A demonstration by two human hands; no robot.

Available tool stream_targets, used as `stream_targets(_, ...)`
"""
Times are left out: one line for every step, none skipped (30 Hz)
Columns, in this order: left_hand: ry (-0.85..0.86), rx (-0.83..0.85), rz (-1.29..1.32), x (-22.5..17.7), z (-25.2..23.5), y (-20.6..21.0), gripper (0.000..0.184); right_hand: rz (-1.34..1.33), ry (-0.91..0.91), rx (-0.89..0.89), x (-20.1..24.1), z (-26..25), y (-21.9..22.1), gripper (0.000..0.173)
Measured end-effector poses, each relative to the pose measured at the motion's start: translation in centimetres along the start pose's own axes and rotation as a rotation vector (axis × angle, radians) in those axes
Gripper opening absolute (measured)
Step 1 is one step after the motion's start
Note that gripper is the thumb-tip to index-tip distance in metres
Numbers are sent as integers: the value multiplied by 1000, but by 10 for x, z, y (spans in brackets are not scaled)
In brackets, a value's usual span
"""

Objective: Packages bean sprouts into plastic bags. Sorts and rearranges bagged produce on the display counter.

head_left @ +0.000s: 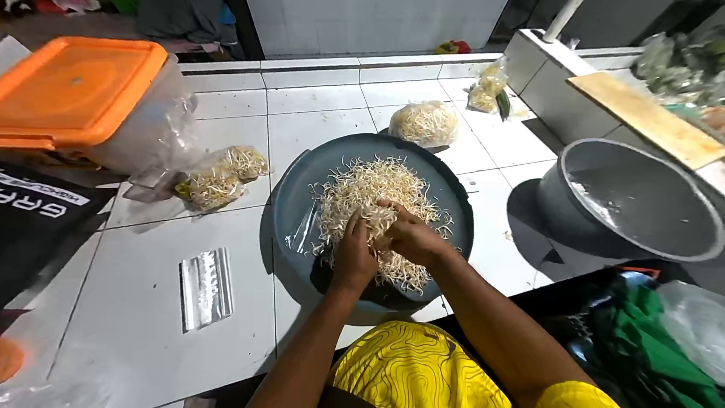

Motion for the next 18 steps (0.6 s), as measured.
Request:
stream_targets(-13,-33,8,4,1,-4,57,201,-21,-40,5,2,7,69)
stream_targets(-19,-70,10,7,2,-8,53,483,-36,-135,12,4,12,74)
stream_targets(-23,-104,5,9,2,-12,52,754,-41,-255,19,6,17,78)
stream_targets(-20,-135,2,10,3,-16,52,960,-23,-406,25,9,19,78)
stream_targets(-10,-156,6,8,2,-20,54,1072,-11,-560,32,13,19,76)
stream_targets(8,-171,15,5,2,-23,56,1128,-15,-681,39,17,19,71)
stream_targets(30,-189,20,2,0,-26,55,1164,-18,-737,43,19,20,67)
stream_targets(49,-198,27,-2,-2,-29,55,1200,-11,-713,46,20,24,67)
stream_targets(59,-199,36,-4,-4,-34,56,1236,12,-621,47,20,31,73)
stream_targets(62,-193,46,-5,-6,-39,58,1285,35,-519,48,22,39,82)
stream_targets(68,-192,57,-5,-8,-44,59,1343,27,-466,51,26,45,87)
stream_targets(80,-191,77,-5,-10,-48,59,1384,-19,-479,56,30,48,82)
stream_targets(96,-189,101,-7,-12,-51,62,1390,-121,-564,65,33,46,71)
stream_targets(114,-184,128,-12,-13,-54,65,1364,-231,-670,75,36,40,60)
stream_targets(134,-179,158,-18,-13,-57,67,1325,-288,-752,83,37,33,49)
stream_targets(153,-170,186,-24,-13,-60,66,1288,-330,-810,90,38,27,42)
stream_targets(169,-162,208,-29,-13,-64,64,1267,-357,-837,95,37,22,37)
stream_targets(186,-150,221,-32,-13,-67,62,1264,-372,-839,98,35,17,27)
Point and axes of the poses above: each hand's wrist, its own z-axis away from the middle knuckle, its own y-axis out of the palm, x = y × z, the point moved 9 cm from there along -z, towards the middle knuckle, and after that the axes turned 13 degrees about y, right-handed, at the moved point
